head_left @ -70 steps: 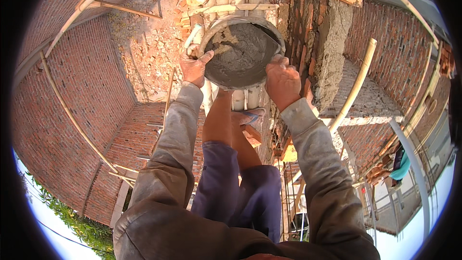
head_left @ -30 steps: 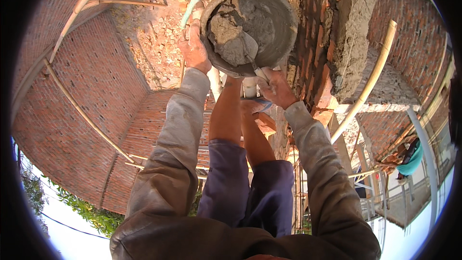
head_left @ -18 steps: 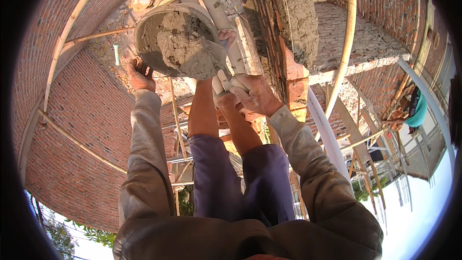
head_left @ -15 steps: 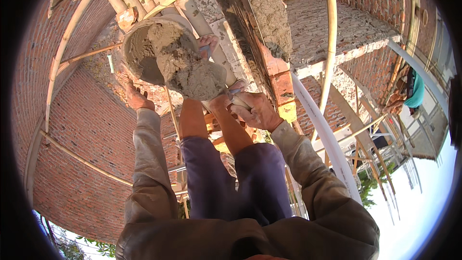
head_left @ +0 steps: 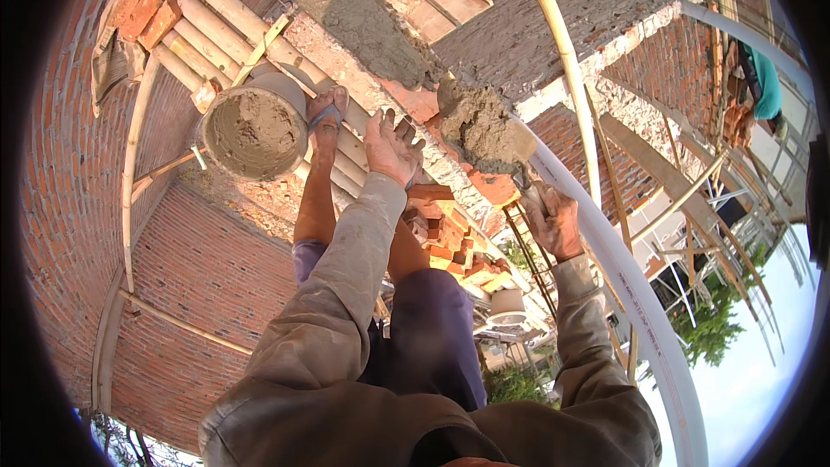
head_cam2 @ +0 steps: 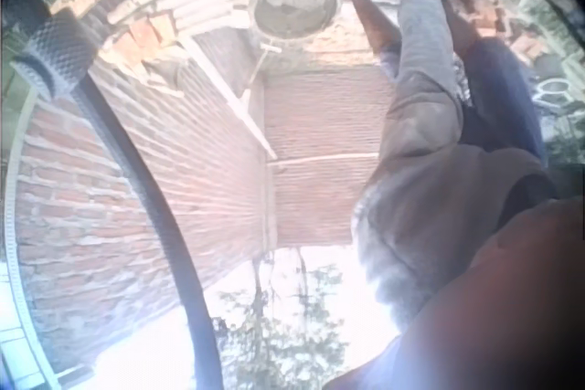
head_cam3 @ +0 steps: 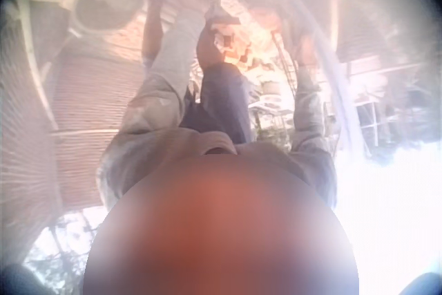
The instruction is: The person scoops mortar from a head pan with a trowel and applies it to a brick wall under construction. They place bricks onto the mortar, tap them into position, and scrape away excess mortar. The person works on bamboo scaffolding at an outdoor construction site.
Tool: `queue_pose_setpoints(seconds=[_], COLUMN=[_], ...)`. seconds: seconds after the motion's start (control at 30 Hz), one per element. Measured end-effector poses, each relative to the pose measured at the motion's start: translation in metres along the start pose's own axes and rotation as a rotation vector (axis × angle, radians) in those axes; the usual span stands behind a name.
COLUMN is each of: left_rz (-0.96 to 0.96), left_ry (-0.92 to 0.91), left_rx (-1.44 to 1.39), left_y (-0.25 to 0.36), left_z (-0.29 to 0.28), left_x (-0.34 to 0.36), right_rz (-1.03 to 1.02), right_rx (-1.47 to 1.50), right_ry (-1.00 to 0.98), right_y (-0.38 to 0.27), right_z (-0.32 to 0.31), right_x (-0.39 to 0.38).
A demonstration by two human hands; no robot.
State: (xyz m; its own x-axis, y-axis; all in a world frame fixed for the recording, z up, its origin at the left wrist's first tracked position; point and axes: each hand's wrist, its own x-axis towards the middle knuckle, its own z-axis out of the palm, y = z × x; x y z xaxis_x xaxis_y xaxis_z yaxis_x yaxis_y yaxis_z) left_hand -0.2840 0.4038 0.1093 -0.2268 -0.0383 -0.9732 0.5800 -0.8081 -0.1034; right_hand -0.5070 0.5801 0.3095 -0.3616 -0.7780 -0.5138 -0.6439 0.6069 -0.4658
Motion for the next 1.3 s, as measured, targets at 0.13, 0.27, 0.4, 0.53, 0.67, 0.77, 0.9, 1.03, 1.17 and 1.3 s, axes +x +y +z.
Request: queue_pose_setpoints(seconds=[0.13, 0.27, 0.4, 0.53, 0.67, 0.77, 0.9, 1.03, 1.17, 1.3], left_rz=[0.035, 0.066, 0.102, 0.086, 0.114, 0.046, -0.018, -0.104, -0.119, -0.083], left_ry=[0.004, -0.145, -0.150, -0.099, -0.063, -0.147, -0.141, -0.176, -0.170, -0.042], left_rx=[0.014, -0.050, 0.053, 0.163, 0.338, 0.404, 0.473, 0.523, 0.598, 0.535], left_y=[-0.017, -0.021, -0.023, -0.025, -0.021, -0.011, 0.005, 0.017, 0.014, 0.008], left_z=[0.014, 0.019, 0.030, 0.039, 0.038, 0.027, 0.017, 0.018, 0.027, 0.033], left_x=[0.023, 0.018, 0.006, -0.005, -0.014, -0.022, -0.019, -0.018, -0.025, -0.026], right_rz=[-0.171, -0.059, 0.030, 0.175, 0.367, 0.402, 0.473, 0.414, 0.346, 0.436], right_rx=[-0.280, -0.322, -0.102, 0.348, 1.114, 0.906, 0.858, 0.540, 0.643, 0.848], right_ry=[0.281, 0.413, 0.509, 0.480, 0.306, 0.507, 0.616, 0.460, 0.646, 0.518], right_y=[0.022, 0.014, -0.005, -0.032, -0.051, -0.076, -0.098, -0.093, -0.089, -0.088], right_z=[0.067, 0.141, 0.154, 0.134, 0.139, 0.181, 0.236, 0.271, 0.276, 0.264], right_x=[0.016, 0.018, 0.002, -0.033, -0.046, -0.029, -0.018, 0.000, 0.006, 0.010])
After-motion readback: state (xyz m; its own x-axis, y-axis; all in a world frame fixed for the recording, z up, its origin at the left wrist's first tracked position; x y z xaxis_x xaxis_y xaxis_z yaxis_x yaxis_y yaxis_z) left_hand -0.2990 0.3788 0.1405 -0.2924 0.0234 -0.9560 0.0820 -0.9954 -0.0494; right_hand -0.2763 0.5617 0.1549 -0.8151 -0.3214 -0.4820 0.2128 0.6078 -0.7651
